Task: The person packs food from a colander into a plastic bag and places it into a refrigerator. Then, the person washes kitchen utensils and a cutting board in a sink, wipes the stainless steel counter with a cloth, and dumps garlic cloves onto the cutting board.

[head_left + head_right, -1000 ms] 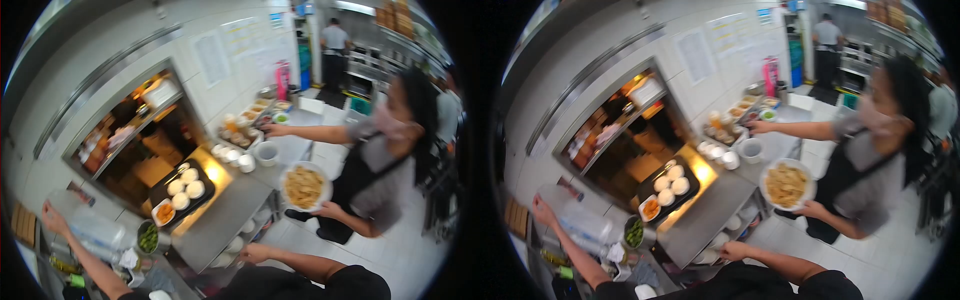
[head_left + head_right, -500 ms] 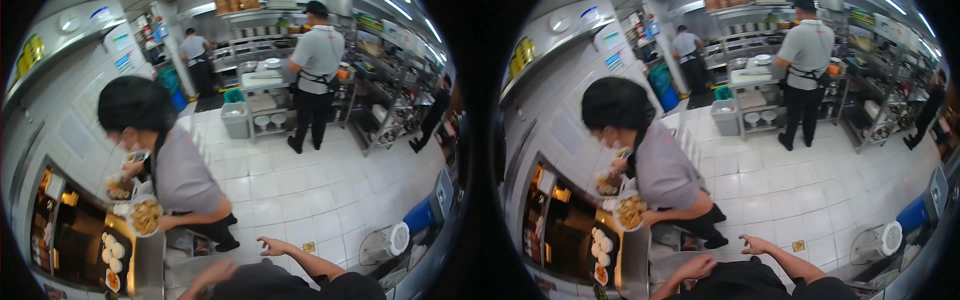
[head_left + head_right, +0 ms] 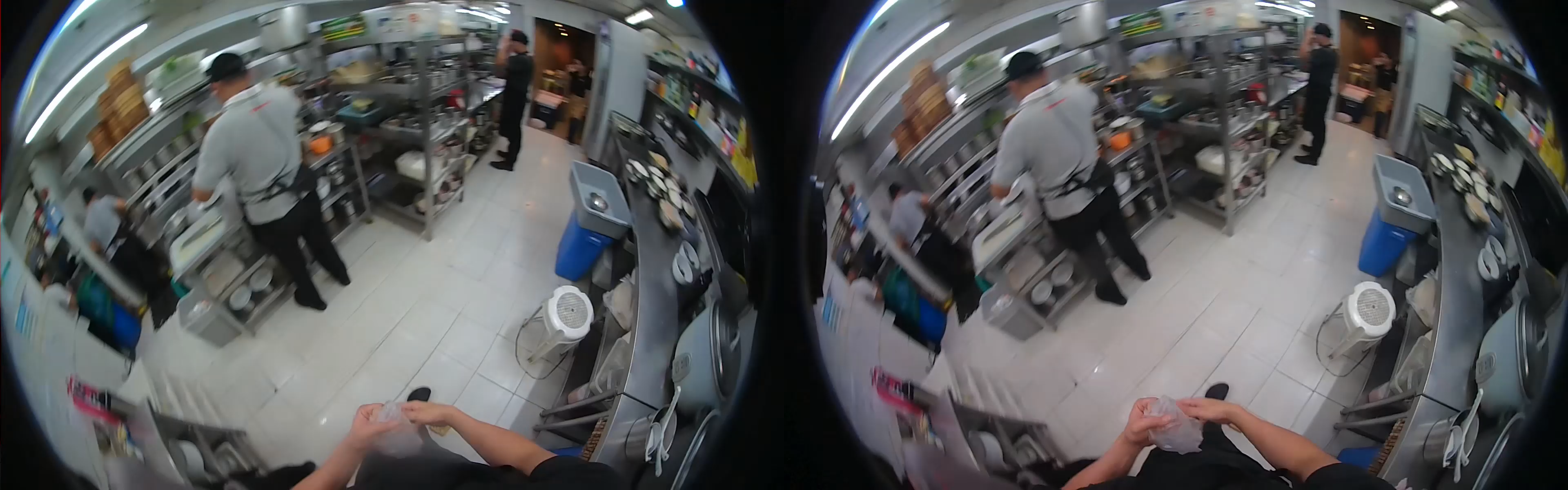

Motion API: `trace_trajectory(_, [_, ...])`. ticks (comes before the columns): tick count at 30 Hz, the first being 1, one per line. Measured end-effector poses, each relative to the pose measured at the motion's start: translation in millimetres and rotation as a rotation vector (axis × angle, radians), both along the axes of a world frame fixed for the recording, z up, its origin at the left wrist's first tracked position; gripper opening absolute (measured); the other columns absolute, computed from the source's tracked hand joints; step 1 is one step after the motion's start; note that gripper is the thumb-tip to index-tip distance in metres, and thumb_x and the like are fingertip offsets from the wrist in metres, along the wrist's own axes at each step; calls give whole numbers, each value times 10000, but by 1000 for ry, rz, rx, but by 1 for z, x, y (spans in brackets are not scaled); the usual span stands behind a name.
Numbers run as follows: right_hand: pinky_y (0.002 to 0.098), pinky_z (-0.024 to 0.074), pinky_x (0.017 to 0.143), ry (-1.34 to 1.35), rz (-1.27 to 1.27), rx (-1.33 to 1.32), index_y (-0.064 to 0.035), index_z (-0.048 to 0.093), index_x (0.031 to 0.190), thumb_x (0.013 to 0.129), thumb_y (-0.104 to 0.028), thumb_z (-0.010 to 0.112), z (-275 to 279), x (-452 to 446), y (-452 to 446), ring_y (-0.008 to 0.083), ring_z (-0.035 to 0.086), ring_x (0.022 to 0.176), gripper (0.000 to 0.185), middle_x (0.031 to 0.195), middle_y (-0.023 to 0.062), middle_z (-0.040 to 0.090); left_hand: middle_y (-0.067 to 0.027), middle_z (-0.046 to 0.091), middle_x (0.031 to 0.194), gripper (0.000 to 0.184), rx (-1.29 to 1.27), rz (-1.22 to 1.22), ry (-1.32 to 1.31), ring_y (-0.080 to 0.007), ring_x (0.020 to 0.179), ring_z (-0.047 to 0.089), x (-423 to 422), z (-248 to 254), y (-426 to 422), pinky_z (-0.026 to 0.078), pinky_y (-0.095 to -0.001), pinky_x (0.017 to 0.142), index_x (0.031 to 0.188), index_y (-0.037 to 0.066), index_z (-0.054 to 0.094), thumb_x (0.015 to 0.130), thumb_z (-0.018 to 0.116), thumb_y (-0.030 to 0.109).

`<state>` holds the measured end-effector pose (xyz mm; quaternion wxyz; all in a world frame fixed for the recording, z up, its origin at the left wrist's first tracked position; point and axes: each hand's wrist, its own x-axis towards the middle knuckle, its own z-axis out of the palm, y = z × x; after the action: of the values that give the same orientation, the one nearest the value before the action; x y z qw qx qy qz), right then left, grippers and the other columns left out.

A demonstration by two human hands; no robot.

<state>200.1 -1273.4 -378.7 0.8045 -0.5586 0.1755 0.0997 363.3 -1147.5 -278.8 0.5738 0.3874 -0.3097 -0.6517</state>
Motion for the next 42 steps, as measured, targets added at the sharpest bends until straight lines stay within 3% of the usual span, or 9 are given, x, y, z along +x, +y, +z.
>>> trace_trajectory(6, [359,497,935,-116,-359,533,-39,516,1319,942,-249,607,-5,-19,-115,186,607,1087,441,1243,73,600,-182,670,947,389,403,20,464,-296,837,673,-3,16,-198,553,-422,784,1066,-55,601,892,577,292])
trace_trajectory(9, [339,509,898,-300,-655,333,-48,555,1261,933,-235,624,14,-64,-182,172,626,1020,383,1135,59,642,-93,646,861,230,301,-299,343,-225,732,641,-9,61,-311,545,-369,713,967,17,612,954,545,237])
trace_trajectory(13, [310,501,775,-285,-1521,206,-78,604,1026,902,-192,672,28,-152,-252,131,604,826,181,919,9,629,-52,642,848,229,87,-576,207,-145,715,613,-33,62,-447,502,-293,640,986,47,620,971,562,268])
trace_trajectory(15, [302,480,787,-370,-1805,125,-90,596,987,896,-153,678,34,-192,-285,121,587,819,138,898,6,619,-10,606,783,252,-119,-652,-468,-76,673,550,-58,52,-508,452,-248,583,937,69,611,964,597,318])
trace_trajectory(18, [290,467,821,-459,-2020,122,-91,594,985,891,-126,682,56,-232,-333,123,588,862,133,913,11,625,11,571,715,260,-128,-706,-561,-63,627,517,-98,-9,-591,429,-239,557,849,72,561,947,633,302])
trace_trajectory(27, [322,493,826,-168,-1620,-37,-24,642,977,872,-165,717,36,-257,-608,158,618,897,191,971,63,658,-33,593,655,328,-284,-246,-1207,-114,601,529,-85,-62,-807,437,-320,541,810,-1,606,940,613,300])
trace_trajectory(36, [325,510,861,-384,-1246,305,1,622,1129,930,-67,591,79,-247,-919,170,617,998,213,1064,90,653,-130,627,653,450,246,28,-1014,-179,619,594,-72,-96,-1026,455,-369,585,763,-14,658,967,515,361])
trace_trajectory(39, [317,533,801,-290,-1381,136,3,625,1099,910,-25,588,60,-279,-995,162,636,912,195,1003,76,664,-173,670,788,418,321,-90,-1074,-235,752,653,-113,-96,-1131,496,-392,694,917,-19,671,937,552,382])
trace_trajectory(42, [287,536,724,-204,-1527,-12,7,628,1066,882,11,606,59,-330,-1051,151,640,813,185,918,66,666,-218,594,1179,613,-39,-298,-1639,-373,1094,576,-171,-88,-1236,452,-449,950,1282,-6,505,855,640,411])
